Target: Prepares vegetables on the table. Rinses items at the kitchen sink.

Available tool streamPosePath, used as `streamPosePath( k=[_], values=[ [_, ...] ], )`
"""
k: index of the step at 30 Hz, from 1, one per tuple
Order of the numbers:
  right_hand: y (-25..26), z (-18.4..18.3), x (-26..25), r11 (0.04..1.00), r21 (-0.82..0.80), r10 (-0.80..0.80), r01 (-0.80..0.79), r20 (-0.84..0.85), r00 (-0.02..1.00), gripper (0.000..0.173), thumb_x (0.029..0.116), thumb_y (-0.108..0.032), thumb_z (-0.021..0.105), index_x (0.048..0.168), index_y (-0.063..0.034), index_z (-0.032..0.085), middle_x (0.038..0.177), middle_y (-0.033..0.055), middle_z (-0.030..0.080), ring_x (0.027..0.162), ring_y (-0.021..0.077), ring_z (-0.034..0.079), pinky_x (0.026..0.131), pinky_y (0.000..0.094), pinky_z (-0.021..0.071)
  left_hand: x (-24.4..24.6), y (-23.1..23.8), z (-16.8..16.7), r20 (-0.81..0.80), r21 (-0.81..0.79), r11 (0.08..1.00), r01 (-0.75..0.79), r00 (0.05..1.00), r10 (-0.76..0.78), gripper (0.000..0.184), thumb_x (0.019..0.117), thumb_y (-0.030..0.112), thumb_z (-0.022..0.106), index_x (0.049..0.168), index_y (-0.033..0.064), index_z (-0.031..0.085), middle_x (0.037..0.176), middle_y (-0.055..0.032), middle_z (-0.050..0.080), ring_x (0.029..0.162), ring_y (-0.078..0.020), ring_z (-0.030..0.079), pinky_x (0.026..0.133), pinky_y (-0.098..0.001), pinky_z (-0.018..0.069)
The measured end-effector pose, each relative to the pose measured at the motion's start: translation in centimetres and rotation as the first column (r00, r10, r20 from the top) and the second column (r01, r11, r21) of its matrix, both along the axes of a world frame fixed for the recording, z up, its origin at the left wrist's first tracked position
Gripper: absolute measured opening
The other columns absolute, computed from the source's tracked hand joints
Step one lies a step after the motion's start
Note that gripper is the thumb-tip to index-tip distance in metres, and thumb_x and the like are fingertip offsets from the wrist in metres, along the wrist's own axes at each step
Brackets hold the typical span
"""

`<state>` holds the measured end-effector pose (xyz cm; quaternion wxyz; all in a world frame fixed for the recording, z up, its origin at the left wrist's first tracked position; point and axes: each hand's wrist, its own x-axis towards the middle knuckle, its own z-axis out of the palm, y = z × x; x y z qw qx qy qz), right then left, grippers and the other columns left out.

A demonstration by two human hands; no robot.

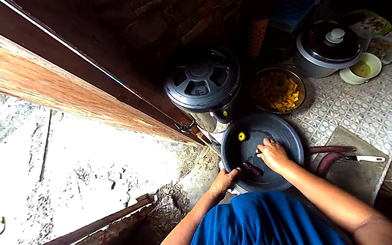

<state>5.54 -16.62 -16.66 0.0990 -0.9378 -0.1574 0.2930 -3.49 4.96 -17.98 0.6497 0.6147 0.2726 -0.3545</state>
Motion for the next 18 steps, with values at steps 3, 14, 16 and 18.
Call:
streamPosePath(
  k=[3, 14, 16, 18],
  values=[
    [1.9, 1.2, -1.5, 0.992, 0.106, 0.076, -0.064, -0.12, 0.99, 0.046, 0.0983, -0.035, 0.067, 0.116, 0.0072, 0.068, 0.125, 0.0285, 0.061, 0.126, 0.0451, 0.055, 0.102, 0.0597, 0.0464, 0.0, 0.0, 0.0, -0.008, 0.006, 1.0, 0.001, 1.0, -0.001, 0.034, 0.1053, 0.028, 0.058, 0.122, -0.0009, 0.059, 0.094, -0.0118, 0.072, 0.08, -0.0169, 0.071, 0.072, -0.034, 0.0602],
    [-1.7, 3.9, -1.2, 0.963, 0.23, -0.122, 0.138, -0.082, 0.989, 0.036, 0.0871, -0.01, 0.069, 0.121, -0.0015, 0.066, 0.118, 0.0225, 0.068, 0.114, 0.0404, 0.065, 0.094, 0.061, 0.0511, -0.1, 0.0, -0.3, 0.012, -0.002, 0.999, -0.041, 0.999, 0.041, 0.029, 0.1055, 0.023, 0.058, 0.12, -0.0018, 0.06, 0.091, -0.0128, 0.073, 0.079, -0.0188, 0.073, 0.072, -0.035, 0.0616],
    [-5.7, 5.9, 0.1, 0.945, 0.213, -0.285, 0.249, 0.159, 0.945, 0.033, 0.0882, -0.011, 0.069, 0.121, -0.0064, 0.07, 0.116, 0.0212, 0.07, 0.112, 0.0413, 0.066, 0.092, 0.0628, 0.0523, 0.0, 0.0, -0.2, 0.004, 0.012, 0.999, -0.03, 1.0, 0.03, 0.028, 0.1057, 0.022, 0.057, 0.12, -0.0022, 0.06, 0.093, -0.0132, 0.073, 0.081, -0.0194, 0.074, 0.074, -0.0361, 0.0623],
    [-10.0, 6.4, 1.9, 0.937, 0.089, -0.35, 0.339, 0.283, 0.893, 0.031, 0.0907, -0.009, 0.07, 0.122, -0.0086, 0.072, 0.116, 0.0234, 0.07, 0.113, 0.0453, 0.065, 0.092, 0.0668, 0.0504, 0.1, 0.1, -0.1, -0.005, 0.027, 0.999, -0.02, 1.0, 0.021, 0.028, 0.1055, 0.021, 0.057, 0.12, -0.0029, 0.06, 0.094, -0.0133, 0.073, 0.083, -0.0195, 0.073, 0.076, -0.0371, 0.0618]
  ],
)
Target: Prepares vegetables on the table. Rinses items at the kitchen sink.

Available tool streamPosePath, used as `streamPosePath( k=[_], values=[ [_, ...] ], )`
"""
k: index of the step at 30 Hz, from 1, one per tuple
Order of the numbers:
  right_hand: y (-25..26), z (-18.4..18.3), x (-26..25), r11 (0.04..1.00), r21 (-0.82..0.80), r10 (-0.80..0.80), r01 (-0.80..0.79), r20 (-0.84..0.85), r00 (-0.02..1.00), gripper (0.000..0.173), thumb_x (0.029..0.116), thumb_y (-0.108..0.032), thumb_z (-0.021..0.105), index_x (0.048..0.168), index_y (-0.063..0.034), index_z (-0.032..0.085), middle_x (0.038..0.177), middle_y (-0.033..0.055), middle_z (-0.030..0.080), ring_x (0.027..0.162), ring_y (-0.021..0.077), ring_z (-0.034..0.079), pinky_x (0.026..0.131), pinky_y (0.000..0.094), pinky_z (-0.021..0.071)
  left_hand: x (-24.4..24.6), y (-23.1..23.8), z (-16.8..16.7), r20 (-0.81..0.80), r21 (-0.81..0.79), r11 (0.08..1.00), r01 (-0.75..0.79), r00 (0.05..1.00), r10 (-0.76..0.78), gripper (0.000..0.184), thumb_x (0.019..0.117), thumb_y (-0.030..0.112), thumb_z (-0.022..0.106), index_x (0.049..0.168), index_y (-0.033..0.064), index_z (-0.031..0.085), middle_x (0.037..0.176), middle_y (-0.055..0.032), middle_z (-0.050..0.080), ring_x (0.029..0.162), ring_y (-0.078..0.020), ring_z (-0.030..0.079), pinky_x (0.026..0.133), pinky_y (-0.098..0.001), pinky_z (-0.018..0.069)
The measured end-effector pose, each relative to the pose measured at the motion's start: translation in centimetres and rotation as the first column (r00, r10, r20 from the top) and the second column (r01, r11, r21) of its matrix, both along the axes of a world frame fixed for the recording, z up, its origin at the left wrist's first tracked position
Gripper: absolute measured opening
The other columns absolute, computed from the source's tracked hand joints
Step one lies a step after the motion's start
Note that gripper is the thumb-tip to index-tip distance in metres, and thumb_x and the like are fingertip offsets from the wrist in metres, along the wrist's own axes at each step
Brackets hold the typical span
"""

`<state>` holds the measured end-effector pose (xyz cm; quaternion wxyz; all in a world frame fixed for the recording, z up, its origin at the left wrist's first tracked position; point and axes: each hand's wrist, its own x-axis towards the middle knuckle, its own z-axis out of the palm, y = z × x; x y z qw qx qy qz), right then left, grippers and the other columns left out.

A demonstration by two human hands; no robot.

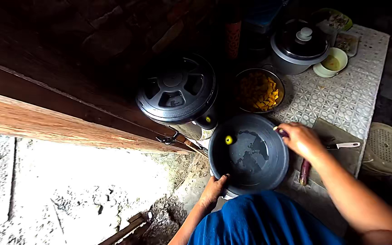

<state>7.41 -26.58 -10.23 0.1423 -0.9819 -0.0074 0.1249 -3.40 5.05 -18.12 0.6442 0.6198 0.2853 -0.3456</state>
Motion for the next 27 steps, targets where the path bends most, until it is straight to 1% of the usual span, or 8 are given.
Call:
streamPosePath(
  k=[5, 7, 10, 13, 17, 20, 23, 27],
  values=[
    [-8.0, -5.5, 2.9, 0.948, -0.31, -0.002, -0.07, -0.225, 0.974, 0.029, 0.0955, 0.001, 0.059, 0.12, -0.0066, 0.073, 0.122, 0.0253, 0.067, 0.127, 0.0457, 0.056, 0.107, 0.0658, 0.0371, 0.0, 0.0, -0.1, 0.001, 0.008, 1.0, 0.004, 1.0, -0.004, 0.028, 0.1046, 0.022, 0.059, 0.119, -0.002, 0.06, 0.093, -0.0129, 0.072, 0.082, -0.0193, 0.073, 0.075, -0.0366, 0.0615],
    [-9.2, -7.2, 3.2, 0.949, -0.286, 0.014, -0.134, -0.385, 0.923, 0.046, 0.0916, 0.0, 0.064, 0.134, -0.0153, 0.069, 0.135, 0.0219, 0.063, 0.135, 0.0454, 0.049, 0.11, 0.0676, 0.0339, 0.1, 0.0, -0.1, -0.003, 0.003, 1.0, 0.008, 1.0, -0.008, 0.029, 0.1048, 0.022, 0.059, 0.12, -0.0017, 0.059, 0.092, -0.0125, 0.072, 0.081, -0.0188, 0.072, 0.074, -0.0358, 0.0612],
    [-8.9, -7.2, 3.8, 0.951, -0.268, 0.002, -0.154, -0.494, 0.869, 0.069, 0.0897, -0.003, 0.069, 0.154, -0.0209, 0.05, 0.149, 0.0212, 0.054, 0.143, 0.0453, 0.043, 0.114, 0.0668, 0.0322, 0.1, 0.1, -0.1, -0.01, -0.005, 1.0, 0.008, 1.0, -0.008, 0.029, 0.1044, 0.023, 0.059, 0.121, -0.0011, 0.058, 0.092, -0.0118, 0.072, 0.08, -0.0178, 0.072, 0.072, -0.0346, 0.0607],
    [-5.9, -3.6, 4.4, 0.96, -0.257, -0.003, -0.111, -0.406, 0.914, 0.069, 0.0919, -0.007, 0.07, 0.156, -0.0163, 0.046, 0.147, 0.0279, 0.053, 0.141, 0.0502, 0.043, 0.114, 0.0714, 0.0281, 0.1, 0.0, 0.1, -0.017, 0.0, 1.0, 0.009, 1.0, -0.009, 0.028, 0.1039, 0.022, 0.06, 0.119, -0.0014, 0.059, 0.09, -0.0115, 0.071, 0.078, -0.0175, 0.072, 0.072, -0.0345, 0.0605],
    [2.2, -0.6, 4.4, 0.99, 0.05, 0.129, -0.131, 0.044, 0.991, 0.03, 0.103, -0.014, 0.058, 0.127, 0.0016, 0.067, 0.126, 0.0277, 0.065, 0.122, 0.0453, 0.061, 0.103, 0.061, 0.0479, 0.0, -0.1, -0.2, 0.008, -0.005, 1.0, -0.007, 1.0, 0.007, 0.025, 0.1024, 0.019, 0.06, 0.117, -0.0016, 0.059, 0.091, -0.0118, 0.072, 0.081, -0.0181, 0.072, 0.075, -0.0353, 0.0612],
    [9.6, -2.8, 3.7, 0.928, 0.237, 0.312, -0.288, -0.07, 0.947, 0.039, 0.0996, -0.025, 0.065, 0.133, -0.0049, 0.066, 0.131, 0.0239, 0.064, 0.126, 0.0409, 0.059, 0.107, 0.0572, 0.047, -0.2, -0.3, -0.3, 0.02, -0.004, 1.0, -0.031, 0.999, 0.031, 0.024, 0.1022, 0.016, 0.059, 0.117, -0.0023, 0.059, 0.091, -0.0123, 0.072, 0.081, -0.0188, 0.072, 0.075, -0.0361, 0.0613],
    [14.6, -6.8, 3.2, 0.923, 0.201, 0.367, -0.33, -0.188, 0.911, 0.062, 0.0941, -0.028, 0.074, 0.147, -0.0029, 0.053, 0.14, 0.027, 0.057, 0.135, 0.0453, 0.051, 0.106, 0.0603, 0.0463, -0.6, -0.4, 0.0, 0.026, -0.008, 0.999, -0.049, 0.998, 0.049, 0.021, 0.1015, 0.014, 0.059, 0.114, -0.0025, 0.06, 0.089, -0.0116, 0.071, 0.079, -0.0184, 0.072, 0.073, -0.0357, 0.0611],
    [16.4, -8.6, 2.1, 0.916, 0.203, 0.386, -0.346, -0.207, 0.899, 0.046, 0.092, -0.012, 0.069, 0.133, 0.0054, 0.058, 0.136, 0.0278, 0.057, 0.133, 0.0428, 0.053, 0.108, 0.0557, 0.0457, -1.5, 0.2, -0.3, 0.045, -0.022, 0.999, -0.037, 0.998, 0.038, 0.019, 0.0995, 0.014, 0.06, 0.111, -0.0015, 0.062, 0.088, -0.01, 0.072, 0.079, -0.0173, 0.072, 0.075, -0.036, 0.0611]
  ],
)
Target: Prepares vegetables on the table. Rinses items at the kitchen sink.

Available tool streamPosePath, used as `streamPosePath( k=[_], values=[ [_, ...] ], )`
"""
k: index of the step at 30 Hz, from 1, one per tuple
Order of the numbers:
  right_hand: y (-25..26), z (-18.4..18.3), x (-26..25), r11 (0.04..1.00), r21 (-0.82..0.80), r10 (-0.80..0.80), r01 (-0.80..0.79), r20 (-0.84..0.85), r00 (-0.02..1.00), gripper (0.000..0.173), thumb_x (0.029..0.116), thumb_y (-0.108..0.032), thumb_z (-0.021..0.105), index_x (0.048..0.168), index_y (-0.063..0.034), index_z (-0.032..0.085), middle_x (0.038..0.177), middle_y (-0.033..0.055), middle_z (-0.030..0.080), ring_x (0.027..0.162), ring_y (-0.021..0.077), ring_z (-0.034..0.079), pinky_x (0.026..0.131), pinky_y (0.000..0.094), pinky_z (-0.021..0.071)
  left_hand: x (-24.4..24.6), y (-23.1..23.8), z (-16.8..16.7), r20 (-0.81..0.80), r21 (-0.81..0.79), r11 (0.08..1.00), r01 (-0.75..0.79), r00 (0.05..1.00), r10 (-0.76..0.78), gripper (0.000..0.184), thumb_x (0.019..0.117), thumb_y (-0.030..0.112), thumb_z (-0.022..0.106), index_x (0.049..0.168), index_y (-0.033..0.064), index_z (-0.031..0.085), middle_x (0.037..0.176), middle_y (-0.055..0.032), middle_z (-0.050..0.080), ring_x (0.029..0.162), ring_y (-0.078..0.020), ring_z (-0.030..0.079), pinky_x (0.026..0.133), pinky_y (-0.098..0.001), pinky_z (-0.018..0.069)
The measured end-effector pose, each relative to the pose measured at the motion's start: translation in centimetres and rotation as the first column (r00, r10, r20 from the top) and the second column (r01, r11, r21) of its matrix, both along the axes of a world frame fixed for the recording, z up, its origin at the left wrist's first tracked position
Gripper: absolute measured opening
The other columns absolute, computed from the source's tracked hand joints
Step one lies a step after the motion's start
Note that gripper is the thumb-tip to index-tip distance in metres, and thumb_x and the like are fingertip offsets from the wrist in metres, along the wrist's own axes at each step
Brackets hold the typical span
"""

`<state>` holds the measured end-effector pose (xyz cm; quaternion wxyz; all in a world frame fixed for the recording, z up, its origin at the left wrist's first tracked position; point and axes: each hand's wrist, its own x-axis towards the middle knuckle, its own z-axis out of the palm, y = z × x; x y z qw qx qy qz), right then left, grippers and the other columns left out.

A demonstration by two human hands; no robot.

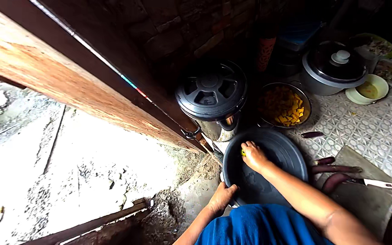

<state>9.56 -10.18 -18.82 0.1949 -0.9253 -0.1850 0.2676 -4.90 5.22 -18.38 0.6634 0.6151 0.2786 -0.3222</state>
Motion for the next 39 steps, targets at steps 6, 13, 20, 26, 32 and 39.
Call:
streamPosePath(
  k=[6, 13, 20, 26, 32, 39],
  values=[
    [-5.0, 5.1, 0.7, 0.884, 0.467, -0.21, -0.015, 0.426, 0.88, 0.041, 0.0852, -0.013, 0.077, 0.122, 0.0038, 0.069, 0.119, 0.0236, 0.069, 0.109, 0.0347, 0.069, 0.097, 0.0491, 0.0569, -2.1, 2.0, 0.2, 0.047, 0.013, 1.0, 0.001, 0.999, -0.002, 0.02, 0.0984, 0.016, 0.059, 0.11, -0.0004, 0.063, 0.087, -0.0064, 0.072, 0.077, -0.0135, 0.072, 0.075, -0.0337, 0.0612],
    [-10.2, 8.9, 5.4, 0.921, 0.354, -0.358, 0.162, 0.609, 0.708, 0.056, 0.0941, -0.033, 0.072, 0.137, 0.002, 0.062, 0.142, 0.0304, 0.056, 0.134, 0.05, 0.05, 0.114, 0.0628, 0.0369, -6.3, 5.1, 1.0, 0.071, 0.02, 0.985, -0.171, 0.983, 0.169, 0.018, 0.0985, 0.014, 0.059, 0.109, -0.0001, 0.063, 0.087, -0.0059, 0.073, 0.077, -0.0125, 0.073, 0.075, -0.033, 0.0619],
    [-5.0, 4.5, -3.6, 0.873, 0.366, -0.325, 0.324, -0.06, 0.944, 0.045, 0.0981, -0.026, 0.071, 0.125, 0.0082, 0.06, 0.107, 0.0249, 0.067, 0.089, 0.033, 0.067, 0.077, 0.0519, 0.0562, -12.2, 8.9, 1.5, 0.082, -0.016, 0.918, -0.396, 0.915, 0.396, 0.016, 0.1008, 0.012, 0.057, 0.109, -0.0003, 0.063, 0.088, -0.008, 0.072, 0.078, -0.0151, 0.072, 0.075, -0.0352, 0.0613],
    [3.7, 4.2, -13.2, 0.537, 0.604, -0.286, 0.589, -0.527, 0.8, 0.012, 0.0987, -0.004, 0.059, 0.107, 0.0025, 0.064, 0.085, 0.0061, 0.073, 0.073, 0.0115, 0.072, 0.07, 0.0295, 0.0629, -20.4, 13.3, 3.3, 0.117, -0.069, 0.809, -0.584, 0.801, 0.587, 0.02, 0.1021, 0.016, 0.059, 0.111, -0.0005, 0.064, 0.09, -0.0087, 0.072, 0.08, -0.0159, 0.071, 0.077, -0.0363, 0.0597],
    [13.3, 8.9, -20.5, 0.391, 0.734, -0.079, 0.556, -0.575, 0.814, 0.014, 0.0981, 0.002, 0.053, 0.104, -0.0051, 0.063, 0.084, -0.0002, 0.075, 0.074, 0.0075, 0.073, 0.07, 0.0274, 0.0643, -33.1, 20.5, 7.2, 0.368, 0.003, 0.731, -0.683, 0.68, 0.634, 0.037, 0.1067, 0.028, 0.055, 0.13, -0.0007, 0.06, 0.099, -0.0075, 0.068, 0.084, -0.0111, 0.064, 0.078, -0.0332, 0.0557],
    [23.8, 12.1, -28.4, 0.328, 0.825, 0.064, 0.46, -0.506, 0.86, 0.016, 0.0996, -0.001, 0.052, 0.111, -0.008, 0.06, 0.09, -0.0037, 0.074, 0.081, 0.0058, 0.073, 0.075, 0.0264, 0.0638, -49.1, 27.4, 17.8, 0.57, -0.039, 0.444, -0.895, 0.345, 0.746, 0.029, 0.0982, -0.002, 0.059, 0.127, -0.0018, 0.059, 0.099, -0.0048, 0.07, 0.083, -0.0087, 0.068, 0.078, -0.0279, 0.0587]
  ],
)
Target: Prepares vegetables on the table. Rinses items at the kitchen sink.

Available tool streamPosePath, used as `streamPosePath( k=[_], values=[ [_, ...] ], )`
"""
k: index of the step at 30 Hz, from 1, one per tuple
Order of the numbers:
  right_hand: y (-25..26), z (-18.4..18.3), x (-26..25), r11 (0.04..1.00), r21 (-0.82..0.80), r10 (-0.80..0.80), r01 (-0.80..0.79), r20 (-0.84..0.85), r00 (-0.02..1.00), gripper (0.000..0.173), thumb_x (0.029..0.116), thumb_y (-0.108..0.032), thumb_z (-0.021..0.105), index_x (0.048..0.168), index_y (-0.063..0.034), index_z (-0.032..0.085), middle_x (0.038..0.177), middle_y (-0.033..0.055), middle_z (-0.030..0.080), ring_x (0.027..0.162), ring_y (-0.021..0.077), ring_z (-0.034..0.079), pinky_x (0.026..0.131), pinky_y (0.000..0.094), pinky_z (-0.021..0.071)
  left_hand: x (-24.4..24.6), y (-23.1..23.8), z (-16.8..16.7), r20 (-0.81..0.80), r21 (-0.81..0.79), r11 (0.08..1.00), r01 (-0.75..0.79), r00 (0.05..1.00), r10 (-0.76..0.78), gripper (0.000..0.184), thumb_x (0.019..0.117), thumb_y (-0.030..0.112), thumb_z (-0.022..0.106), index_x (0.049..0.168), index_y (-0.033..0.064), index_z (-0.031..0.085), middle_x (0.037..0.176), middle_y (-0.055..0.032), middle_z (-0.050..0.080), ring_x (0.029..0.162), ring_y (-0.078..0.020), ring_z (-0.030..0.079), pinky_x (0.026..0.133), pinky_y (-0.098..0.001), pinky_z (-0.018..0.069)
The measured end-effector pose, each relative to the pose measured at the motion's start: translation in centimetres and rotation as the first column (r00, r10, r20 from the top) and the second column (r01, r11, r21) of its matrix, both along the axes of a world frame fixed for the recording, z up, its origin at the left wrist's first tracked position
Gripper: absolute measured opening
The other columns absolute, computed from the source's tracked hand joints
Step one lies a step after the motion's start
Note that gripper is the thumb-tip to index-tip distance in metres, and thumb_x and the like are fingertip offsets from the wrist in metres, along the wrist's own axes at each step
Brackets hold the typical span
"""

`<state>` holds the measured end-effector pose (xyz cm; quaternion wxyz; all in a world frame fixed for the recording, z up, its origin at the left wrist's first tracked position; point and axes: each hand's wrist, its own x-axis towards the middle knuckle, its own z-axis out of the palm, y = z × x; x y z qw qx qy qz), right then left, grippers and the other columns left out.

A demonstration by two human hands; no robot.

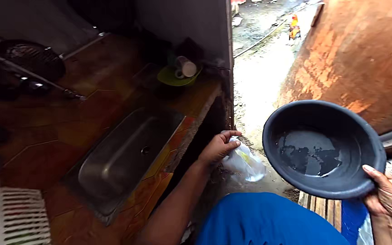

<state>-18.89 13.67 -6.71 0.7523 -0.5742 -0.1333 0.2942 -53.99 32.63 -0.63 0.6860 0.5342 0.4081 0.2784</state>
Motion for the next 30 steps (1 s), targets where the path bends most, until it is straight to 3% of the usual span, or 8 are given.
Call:
streamPosePath(
  k=[6, 13, 18, 22, 25, 27, 30],
  values=[
    [8.1, 1.1, -4.6, 0.996, 0.057, 0.072, -0.068, -0.06, 0.996, 0.015, 0.1006, 0.0, 0.051, 0.11, -0.0083, 0.059, 0.089, -0.0017, 0.073, 0.081, 0.0077, 0.073, 0.075, 0.0286, 0.0642, -11.4, 2.3, 7.0, 0.189, 0.221, 0.934, -0.28, 0.952, 0.241, 0.029, 0.098, 0.001, 0.057, 0.126, 0.0046, 0.065, 0.098, -0.0072, 0.071, 0.08, -0.0113, 0.069, 0.074, -0.0277, 0.0599],
    [14.9, 1.8, -5.7, 0.973, 0.055, 0.229, -0.225, -0.105, 0.968, 0.014, 0.1, 0.0, 0.051, 0.108, -0.0077, 0.061, 0.087, 0.0001, 0.074, 0.077, 0.0089, 0.074, 0.072, 0.0298, 0.0646, -18.6, 2.6, 9.7, 0.137, 0.555, 0.638, -0.534, 0.815, 0.563, 0.025, 0.0996, 0.008, 0.059, 0.124, 0.0102, 0.066, 0.094, 0.0033, 0.07, 0.076, -0.0027, 0.066, 0.069, -0.0197, 0.0577],
    [20.3, 1.8, -5.6, 0.896, 0.109, 0.438, -0.43, -0.063, 0.897, 0.019, 0.0976, 0.004, 0.05, 0.104, -0.0062, 0.064, 0.087, 0.0012, 0.076, 0.076, 0.0089, 0.074, 0.071, 0.0287, 0.0647, -21.7, -0.6, 9.5, 0.168, 0.592, 0.407, -0.695, 0.601, 0.782, 0.025, 0.101, 0.01, 0.054, 0.122, 0.0134, 0.067, 0.097, 0.0072, 0.071, 0.082, -0.0022, 0.068, 0.075, -0.0206, 0.0598],
    [24.8, 1.6, -8.5, 0.831, 0.146, 0.553, -0.537, -0.105, 0.827, 0.02, 0.093, 0.007, 0.053, 0.101, -0.0047, 0.067, 0.087, 0.0034, 0.077, 0.076, 0.0103, 0.075, 0.072, 0.0307, 0.065, -24.2, -3.0, 9.4, 0.198, 0.564, 0.222, -0.796, 0.391, 0.899, 0.022, 0.1021, 0.009, 0.048, 0.113, 0.0121, 0.066, 0.088, 0.0098, 0.07, 0.076, -0.0007, 0.067, 0.069, -0.0188, 0.0591],
    [28.1, 1.9, -12.2, 0.75, 0.128, 0.661, -0.649, -0.162, 0.733, 0.019, 0.0925, 0.006, 0.054, 0.102, -0.0009, 0.068, 0.087, 0.0073, 0.077, 0.075, 0.0129, 0.075, 0.071, 0.0326, 0.0651, -26.0, -4.7, 9.1, 0.208, 0.636, 0.08, -0.768, 0.271, 0.94, 0.018, 0.1029, 0.014, 0.051, 0.109, 0.0153, 0.068, 0.089, 0.0141, 0.067, 0.075, 0.0035, 0.064, 0.068, -0.0139, 0.0548],
    [30.0, 2.4, -15.1, 0.68, 0.118, 0.731, -0.723, -0.187, 0.657, 0.017, 0.0948, 0.006, 0.053, 0.102, 0.0011, 0.067, 0.086, 0.0094, 0.076, 0.075, 0.0146, 0.074, 0.071, 0.0339, 0.0649, -27.2, -4.9, 9.2, 0.163, 0.688, 0.015, -0.726, 0.175, 0.971, 0.015, 0.1022, 0.015, 0.052, 0.107, 0.0135, 0.066, 0.092, 0.0154, 0.066, 0.082, 0.0061, 0.062, 0.075, -0.0136, 0.0524],
    [32.2, 3.1, -20.4, 0.597, 0.093, 0.794, -0.797, -0.206, 0.571, 0.014, 0.0952, 0.005, 0.055, 0.103, 0.0026, 0.066, 0.086, 0.0109, 0.075, 0.074, 0.0163, 0.074, 0.07, 0.035, 0.0648, -29.6, -4.1, 9.5, 0.067, 0.758, -0.007, -0.652, 0.068, 0.995, 0.018, 0.1021, 0.015, 0.057, 0.112, 0.0017, 0.064, 0.1, 0.0069, 0.064, 0.091, 0.0049, 0.059, 0.086, -0.0189, 0.0507]
  ],
)
